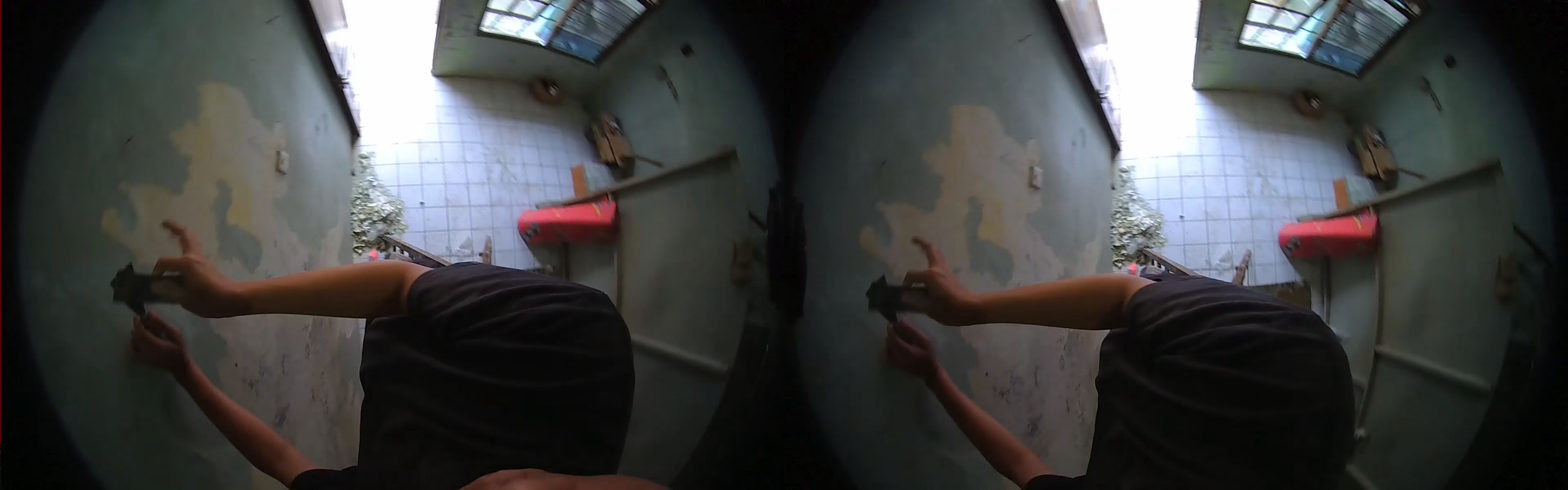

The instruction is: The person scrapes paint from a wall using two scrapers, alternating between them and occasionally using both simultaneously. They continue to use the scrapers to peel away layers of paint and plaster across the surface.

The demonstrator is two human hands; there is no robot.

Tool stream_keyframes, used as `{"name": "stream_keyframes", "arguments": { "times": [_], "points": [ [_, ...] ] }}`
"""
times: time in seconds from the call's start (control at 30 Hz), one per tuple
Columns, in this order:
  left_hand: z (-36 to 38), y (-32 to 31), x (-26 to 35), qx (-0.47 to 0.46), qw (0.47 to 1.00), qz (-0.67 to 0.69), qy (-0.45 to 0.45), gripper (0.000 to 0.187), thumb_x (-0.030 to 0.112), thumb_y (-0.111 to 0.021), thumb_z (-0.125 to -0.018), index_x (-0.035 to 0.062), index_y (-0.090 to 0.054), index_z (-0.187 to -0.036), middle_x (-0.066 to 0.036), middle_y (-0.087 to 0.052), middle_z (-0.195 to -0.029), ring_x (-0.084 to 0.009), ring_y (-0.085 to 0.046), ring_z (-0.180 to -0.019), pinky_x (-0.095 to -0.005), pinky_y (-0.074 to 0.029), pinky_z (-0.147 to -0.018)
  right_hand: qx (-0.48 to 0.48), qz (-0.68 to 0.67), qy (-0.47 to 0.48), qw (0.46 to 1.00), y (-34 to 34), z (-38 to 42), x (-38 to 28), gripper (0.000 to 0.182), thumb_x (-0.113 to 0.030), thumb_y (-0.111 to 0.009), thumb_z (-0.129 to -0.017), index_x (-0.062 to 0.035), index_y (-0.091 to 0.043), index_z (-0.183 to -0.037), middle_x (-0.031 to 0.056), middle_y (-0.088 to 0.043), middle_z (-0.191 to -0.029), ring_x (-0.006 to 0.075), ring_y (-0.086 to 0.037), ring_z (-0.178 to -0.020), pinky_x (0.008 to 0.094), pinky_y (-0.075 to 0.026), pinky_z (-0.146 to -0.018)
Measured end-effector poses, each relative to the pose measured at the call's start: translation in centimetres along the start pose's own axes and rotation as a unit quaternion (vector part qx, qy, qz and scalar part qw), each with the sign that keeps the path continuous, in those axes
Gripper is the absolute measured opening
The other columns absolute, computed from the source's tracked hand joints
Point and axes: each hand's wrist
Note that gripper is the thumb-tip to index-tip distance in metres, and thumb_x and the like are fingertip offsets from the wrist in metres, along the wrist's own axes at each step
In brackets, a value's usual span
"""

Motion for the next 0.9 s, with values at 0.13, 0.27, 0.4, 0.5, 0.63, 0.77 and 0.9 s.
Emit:
{"name": "stream_keyframes", "arguments": {
  "times": [0.13, 0.27, 0.4, 0.5, 0.63, 0.77, 0.9],
  "points": [
    [1.3, -0.2, -1.1, -0.056, 0.998, -0.009, -0.015, 0.027, 0.027, -0.061, -0.102, 0.0033, -0.067, -0.113, -0.009, -0.070, -0.096, -0.0280, -0.066, -0.084, -0.0445, -0.046, -0.084, -0.098, -0.161, 0.008, 0.982, -1.3, -2.4, 2.8, 0.024, -0.017, -0.075, -0.088, 0.0030, -0.070, -0.100, 0.0199, -0.068, -0.116, 0.0300, -0.066, -0.108, 0.0390, -0.053, -0.091],
    [0.6, 0.2, -0.7, -0.057, 0.998, 0.003, -0.015, 0.030, 0.029, -0.060, -0.103, 0.0016, -0.068, -0.112, -0.011, -0.072, -0.102, -0.0295, -0.067, -0.087, -0.0454, -0.047, -0.085, -0.163, -0.142, -0.043, 0.976, -1.5, -3.1, 2.1, 0.018, -0.012, -0.073, -0.090, 0.0055, -0.066, -0.091, 0.0103, -0.070, -0.086, 0.0150, -0.065, -0.082, 0.0325, -0.052, -0.070],
    [1.9, -0.1, -1.1, -0.111, 0.993, 0.029, 0.028, 0.031, 0.030, -0.058, -0.103, 0.0034, -0.069, -0.113, -0.011, -0.073, -0.104, -0.0304, -0.068, -0.091, -0.0458, -0.047, -0.090, -0.169, -0.133, -0.042, 0.976, -2.3, -3.6, 4.0, 0.018, -0.013, -0.074, -0.090, 0.0036, -0.067, -0.088, 0.0048, -0.065, -0.074, 0.0103, -0.060, -0.074, 0.0325, -0.050, -0.068],
    [2.7, -0.3, -1.4, -0.084, 0.996, 0.013, -0.029, 0.034, 0.033, -0.052, -0.105, 0.0059, -0.069, -0.115, -0.011, -0.072, -0.109, -0.0315, -0.068, -0.098, -0.0461, -0.047, -0.092, -0.157, -0.189, -0.059, 0.968, -2.6, -3.6, 4.7, 0.019, -0.015, -0.074, -0.092, 0.0022, -0.066, -0.089, 0.0029, -0.064, -0.077, 0.0094, -0.059, -0.077, 0.0315, -0.051, -0.070],
    [0.1, 1.7, 0.6, -0.085, 0.992, 0.092, 0.023, 0.051, 0.050, -0.058, -0.098, 0.0055, -0.067, -0.121, -0.014, -0.070, -0.111, -0.0338, -0.067, -0.098, -0.0464, -0.049, -0.090, -0.189, -0.132, -0.069, 0.971, -1.3, -3.4, 3.7, 0.023, -0.017, -0.076, -0.093, 0.0027, -0.065, -0.088, 0.0000, -0.061, -0.076, 0.0069, -0.055, -0.074, 0.0307, -0.048, -0.066],
    [-0.2, 2.1, 1.2, -0.048, 0.994, 0.087, 0.033, 0.042, 0.043, -0.061, -0.098, 0.0036, -0.063, -0.110, -0.014, -0.066, -0.105, -0.0350, -0.064, -0.094, -0.0502, -0.048, -0.087, -0.222, -0.099, -0.106, 0.964, -0.7, -2.5, 3.3, 0.026, -0.021, -0.079, -0.091, 0.0008, -0.066, -0.084, -0.0015, -0.059, -0.074, 0.0051, -0.051, -0.071, 0.0279, -0.044, -0.061],
    [-1.1, 2.7, 1.7, -0.045, 0.993, 0.100, 0.044, 0.029, 0.034, -0.060, -0.099, 0.0047, -0.062, -0.103, -0.013, -0.067, -0.099, -0.0338, -0.065, -0.092, -0.0501, -0.046, -0.088, -0.219, -0.135, -0.127, 0.958, -1.6, -1.0, 3.4, 0.026, -0.025, -0.073, -0.097, -0.0011, -0.062, -0.094, -0.0031, -0.056, -0.073, 0.0047, -0.052, -0.073, 0.0271, -0.045, -0.063]
  ]
}}
Point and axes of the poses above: each hand's wrist, its own z-axis away from the middle knuckle, its own y-axis out of the back of the hand, x = y × z
